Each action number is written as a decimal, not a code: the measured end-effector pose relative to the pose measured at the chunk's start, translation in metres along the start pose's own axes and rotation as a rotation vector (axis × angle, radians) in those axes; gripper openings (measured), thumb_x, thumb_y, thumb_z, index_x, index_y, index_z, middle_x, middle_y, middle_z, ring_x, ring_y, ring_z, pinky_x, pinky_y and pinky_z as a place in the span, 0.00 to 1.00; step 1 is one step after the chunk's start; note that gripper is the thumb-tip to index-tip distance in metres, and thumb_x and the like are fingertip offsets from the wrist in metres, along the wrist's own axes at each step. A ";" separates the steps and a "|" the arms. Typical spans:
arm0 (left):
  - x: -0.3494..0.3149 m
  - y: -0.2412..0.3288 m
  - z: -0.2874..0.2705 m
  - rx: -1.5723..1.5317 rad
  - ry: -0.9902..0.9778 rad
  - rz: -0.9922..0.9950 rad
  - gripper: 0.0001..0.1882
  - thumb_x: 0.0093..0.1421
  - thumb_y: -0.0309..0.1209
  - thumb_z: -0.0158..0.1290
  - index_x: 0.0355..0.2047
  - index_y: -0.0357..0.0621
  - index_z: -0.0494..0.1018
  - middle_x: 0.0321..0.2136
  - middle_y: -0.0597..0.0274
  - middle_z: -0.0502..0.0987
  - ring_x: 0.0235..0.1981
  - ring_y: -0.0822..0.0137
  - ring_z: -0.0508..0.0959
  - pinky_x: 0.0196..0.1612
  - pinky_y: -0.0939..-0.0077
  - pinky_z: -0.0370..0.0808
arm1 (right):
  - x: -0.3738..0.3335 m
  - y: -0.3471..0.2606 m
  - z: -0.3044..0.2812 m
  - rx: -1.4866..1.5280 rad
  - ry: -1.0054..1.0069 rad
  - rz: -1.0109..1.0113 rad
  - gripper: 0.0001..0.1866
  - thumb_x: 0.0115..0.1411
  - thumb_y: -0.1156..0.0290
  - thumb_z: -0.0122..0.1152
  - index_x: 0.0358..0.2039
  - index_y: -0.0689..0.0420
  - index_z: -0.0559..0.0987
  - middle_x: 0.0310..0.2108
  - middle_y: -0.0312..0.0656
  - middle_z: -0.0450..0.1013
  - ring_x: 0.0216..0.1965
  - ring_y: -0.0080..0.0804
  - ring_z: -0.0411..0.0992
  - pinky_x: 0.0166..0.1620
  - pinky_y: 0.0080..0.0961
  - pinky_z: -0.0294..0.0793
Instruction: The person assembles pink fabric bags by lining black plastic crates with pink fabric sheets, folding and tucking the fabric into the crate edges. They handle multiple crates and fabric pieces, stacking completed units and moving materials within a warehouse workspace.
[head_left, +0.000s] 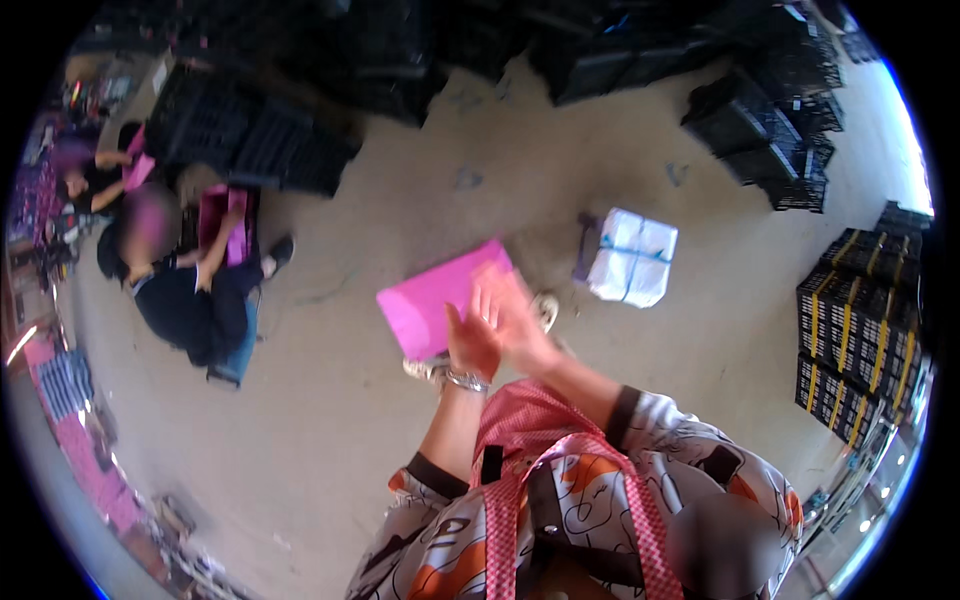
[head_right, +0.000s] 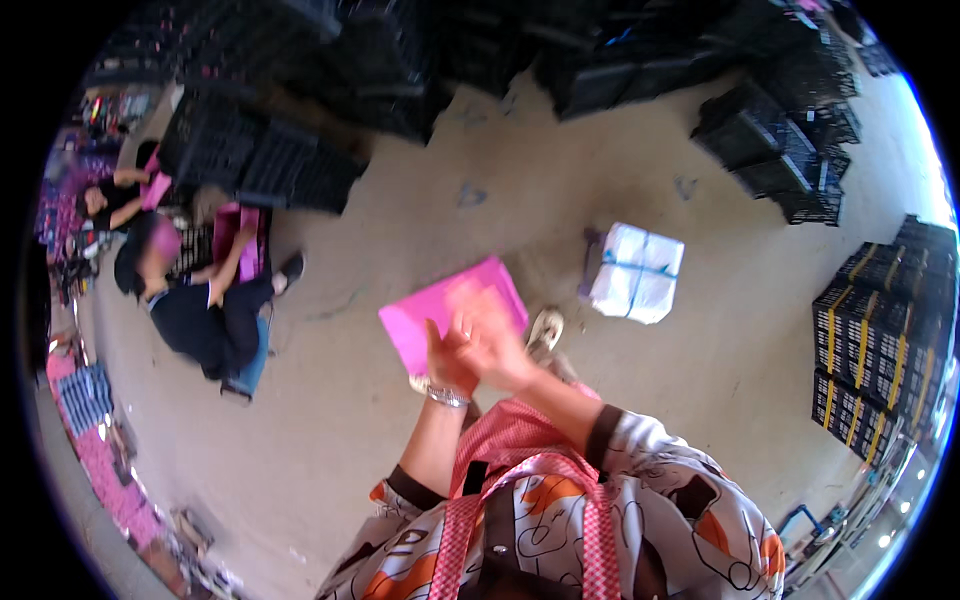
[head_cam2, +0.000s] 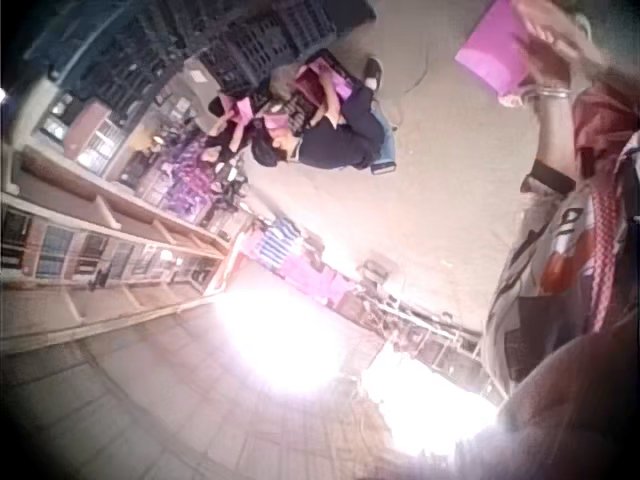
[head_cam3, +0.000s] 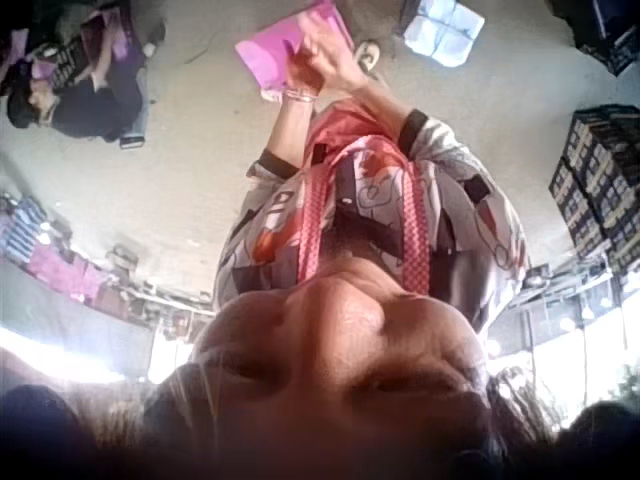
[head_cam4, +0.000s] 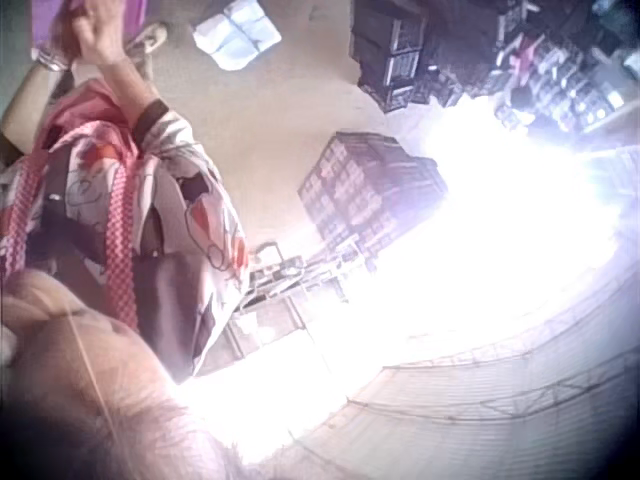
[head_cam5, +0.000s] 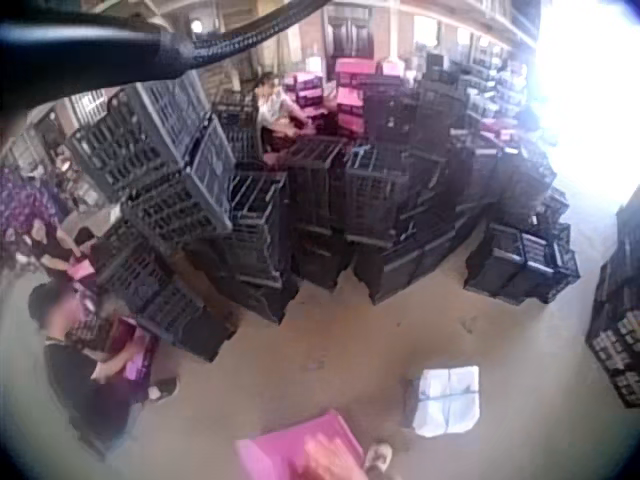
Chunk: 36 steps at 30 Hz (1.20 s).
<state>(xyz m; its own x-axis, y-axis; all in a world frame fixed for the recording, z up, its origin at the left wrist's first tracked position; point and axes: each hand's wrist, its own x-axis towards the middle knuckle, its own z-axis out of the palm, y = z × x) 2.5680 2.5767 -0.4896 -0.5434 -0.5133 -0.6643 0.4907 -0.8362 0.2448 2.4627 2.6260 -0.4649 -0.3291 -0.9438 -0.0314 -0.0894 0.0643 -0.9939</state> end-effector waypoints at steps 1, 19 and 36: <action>0.002 -0.015 0.000 0.140 -0.161 0.118 0.40 0.62 0.59 0.35 0.64 0.42 0.47 0.65 0.60 0.49 0.67 0.60 0.45 0.67 0.65 0.44 | 0.001 0.005 0.003 -0.216 -0.215 -0.169 0.29 0.62 0.57 0.47 0.61 0.57 0.60 0.63 0.47 0.54 0.67 0.41 0.44 0.67 0.44 0.33; -0.096 0.052 0.031 0.232 -0.094 0.346 0.30 0.65 0.51 0.36 0.57 0.39 0.57 0.53 0.56 0.62 0.56 0.65 0.62 0.59 0.69 0.60 | -0.036 -0.176 0.005 -0.128 -0.159 -0.416 0.32 0.66 0.47 0.35 0.64 0.54 0.57 0.65 0.45 0.51 0.68 0.40 0.43 0.67 0.40 0.37; -0.219 0.046 -0.192 0.893 0.362 0.298 0.13 0.59 0.38 0.54 0.28 0.39 0.68 0.17 0.72 0.63 0.14 0.80 0.61 0.14 0.83 0.55 | -0.353 0.121 -0.164 -0.730 0.311 0.649 0.17 0.50 0.54 0.62 0.29 0.57 0.82 0.28 0.45 0.78 0.31 0.37 0.76 0.38 0.31 0.74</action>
<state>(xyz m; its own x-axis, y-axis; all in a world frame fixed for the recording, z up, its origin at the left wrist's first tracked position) 2.8401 2.6874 -0.4684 -0.1697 -0.7593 -0.6282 -0.1976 -0.5982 0.7766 2.4141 3.0200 -0.5571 -0.7381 -0.5376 -0.4076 -0.3238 0.8124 -0.4850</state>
